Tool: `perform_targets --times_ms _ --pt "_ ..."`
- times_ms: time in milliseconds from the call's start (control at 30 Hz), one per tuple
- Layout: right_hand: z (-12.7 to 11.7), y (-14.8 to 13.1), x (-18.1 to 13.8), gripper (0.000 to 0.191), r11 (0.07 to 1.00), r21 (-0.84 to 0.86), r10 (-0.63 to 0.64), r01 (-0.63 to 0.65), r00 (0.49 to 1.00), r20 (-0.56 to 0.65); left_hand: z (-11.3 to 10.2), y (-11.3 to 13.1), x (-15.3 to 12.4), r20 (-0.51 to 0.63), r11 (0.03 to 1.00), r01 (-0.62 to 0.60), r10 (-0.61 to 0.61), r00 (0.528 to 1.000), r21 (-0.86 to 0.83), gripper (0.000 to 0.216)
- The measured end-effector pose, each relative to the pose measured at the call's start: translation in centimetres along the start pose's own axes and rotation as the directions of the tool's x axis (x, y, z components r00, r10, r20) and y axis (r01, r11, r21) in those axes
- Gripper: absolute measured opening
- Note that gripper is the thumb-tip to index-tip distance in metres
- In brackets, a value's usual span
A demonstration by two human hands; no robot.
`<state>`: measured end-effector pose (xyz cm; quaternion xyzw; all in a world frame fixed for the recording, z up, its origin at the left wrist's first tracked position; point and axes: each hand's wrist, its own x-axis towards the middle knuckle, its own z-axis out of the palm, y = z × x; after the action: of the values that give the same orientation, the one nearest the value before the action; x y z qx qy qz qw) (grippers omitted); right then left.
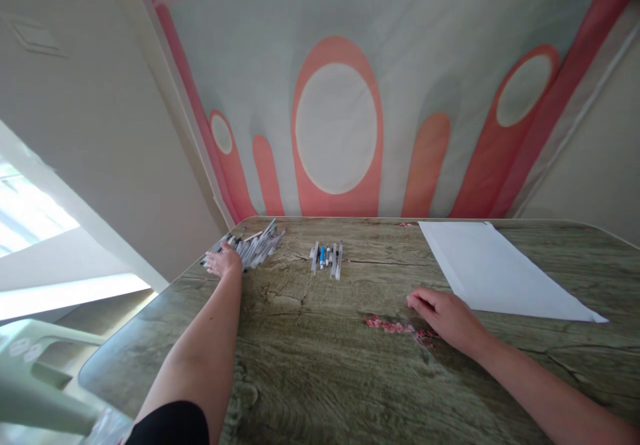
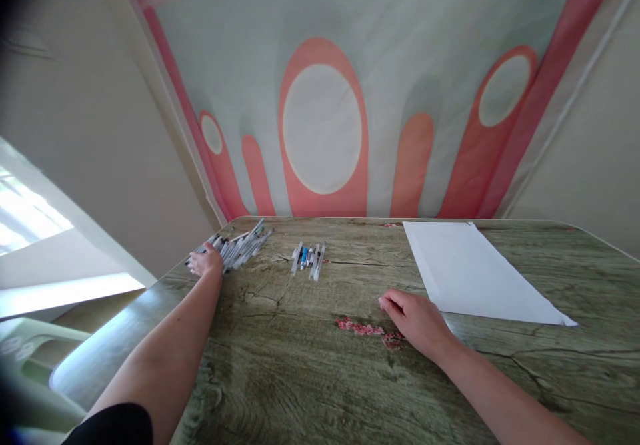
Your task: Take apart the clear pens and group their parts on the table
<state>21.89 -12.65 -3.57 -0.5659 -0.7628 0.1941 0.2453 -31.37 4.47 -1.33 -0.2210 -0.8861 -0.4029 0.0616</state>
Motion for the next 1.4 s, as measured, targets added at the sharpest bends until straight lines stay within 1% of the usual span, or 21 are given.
perform_targets --times_ms 100,233,300,333,367,400,433,467,533,567,600,633,667,700,733,800,867,967,1033,1200,1400 --pt "-0.1 0.0 0.0 0.036 1.000 0.011 -0.003 0.003 1.000 0.006 -0.4 -0.1 -0.1 0.003 0.999 -0.040 0.040 0.999 0.006 0.069" --pt "-0.1 0.0 -0.1 0.036 1.000 0.004 -0.004 0.003 1.000 0.006 -2.1 -0.4 -1.0 -0.014 0.993 -0.120 0.120 0.993 0.009 0.065" --pt "-0.1 0.0 0.0 0.036 1.000 0.000 0.001 -0.001 1.000 0.011 -3.1 -0.2 -2.2 0.000 0.972 -0.235 0.235 0.972 0.015 0.060" --pt "-0.1 0.0 0.0 0.036 1.000 -0.001 0.003 -0.003 1.000 0.013 -3.6 0.2 -3.2 0.030 0.939 -0.343 0.343 0.939 0.020 0.056" --pt "-0.1 0.0 0.0 0.036 1.000 0.001 0.006 -0.006 1.000 0.014 -4.0 0.7 -4.5 0.076 0.879 -0.477 0.475 0.877 0.018 0.053" --pt "-0.1 0.0 0.0 0.036 1.000 0.005 0.007 -0.007 1.000 0.015 -4.4 1.3 -6.0 0.141 0.780 -0.626 0.619 0.773 0.007 0.049" --pt "-0.1 0.0 0.0 0.036 1.000 0.009 0.008 -0.008 1.000 0.016 -4.6 2.0 -7.8 0.211 0.656 -0.754 0.740 0.638 -0.022 0.047" --pt "-0.1 0.0 0.0 0.036 1.000 0.013 0.006 -0.006 1.000 0.018 -4.8 2.7 -9.9 0.279 0.525 -0.848 0.826 0.489 -0.067 0.046" --pt "-0.1 -0.1 -0.1 0.037 1.000 0.018 0.002 -0.003 1.000 0.020 -4.8 4.2 -14.4 0.378 0.270 -0.947 0.906 0.189 -0.175 0.045" --pt "-0.1 -0.1 -0.1 0.037 1.000 0.020 0.001 -0.001 1.000 0.021 -4.6 4.8 -16.6 0.405 0.155 -0.963 0.913 0.053 -0.221 0.045" --pt "-0.1 -0.1 -0.1 0.037 1.000 0.020 0.000 0.000 1.000 0.021 -4.3 5.4 -18.7 0.416 0.065 -0.966 0.908 -0.047 -0.251 0.045" --pt "-0.1 -0.2 -0.2 0.036 1.000 0.020 0.000 0.000 1.000 0.019 -3.9 5.8 -20.6 0.423 0.001 -0.963 0.899 -0.117 -0.269 0.045" --pt "-0.1 -0.2 -0.2 0.036 1.000 0.019 -0.002 0.001 1.000 0.017 -3.5 6.2 -22.2 0.428 -0.043 -0.960 0.889 -0.164 -0.278 0.045" --pt "-0.1 -0.2 -0.2 0.036 1.000 0.017 -0.003 0.003 1.000 0.013 -3.1 6.5 -23.4 0.434 -0.070 -0.956 0.880 -0.193 -0.284 0.045" --pt "-0.1 -0.2 -0.2 0.036 1.000 0.014 -0.006 0.006 1.000 0.009 -2.6 6.7 -24.2 0.447 -0.082 -0.954 0.870 -0.210 -0.288 0.045" --pt "-0.1 -0.2 -0.2 0.037 1.000 0.010 -0.011 0.011 1.000 0.004 -1.9 6.9 -25.0 0.487 -0.076 -0.951 0.845 -0.220 -0.299 0.046" --pt "-0.2 -0.3 -0.1 0.037 1.000 0.010 -0.013 0.013 1.000 0.004 -1.5 7.0 -24.9 0.523 -0.054 -0.950 0.824 -0.216 -0.308 0.048" --pt "-0.4 -0.4 -0.1 0.037 1.000 0.015 -0.008 0.008 1.000 0.002 -1.6 6.9 -24.3 0.516 -0.046 -0.952 0.832 -0.204 -0.303 0.049" --pt "-0.4 -0.4 -0.1 0.037 1.000 0.013 -0.011 0.011 1.000 -0.001 -1.8 6.7 -24.0 0.503 -0.033 -0.957 0.845 -0.182 -0.289 0.048" --pt "-0.3 -0.3 -0.1 0.035 0.999 0.002 -0.033 0.033 0.999 -0.011 -1.8 6.5 -23.6 0.525 0.070 -0.960 0.847 -0.087 -0.272 0.046" --pt "-0.5 -0.5 -0.2 0.035 0.999 -0.009 -0.033 0.033 0.999 -0.010 -1.7 6.4 -22.8 0.583 0.173 -0.932 0.811 -0.050 -0.319 0.046"
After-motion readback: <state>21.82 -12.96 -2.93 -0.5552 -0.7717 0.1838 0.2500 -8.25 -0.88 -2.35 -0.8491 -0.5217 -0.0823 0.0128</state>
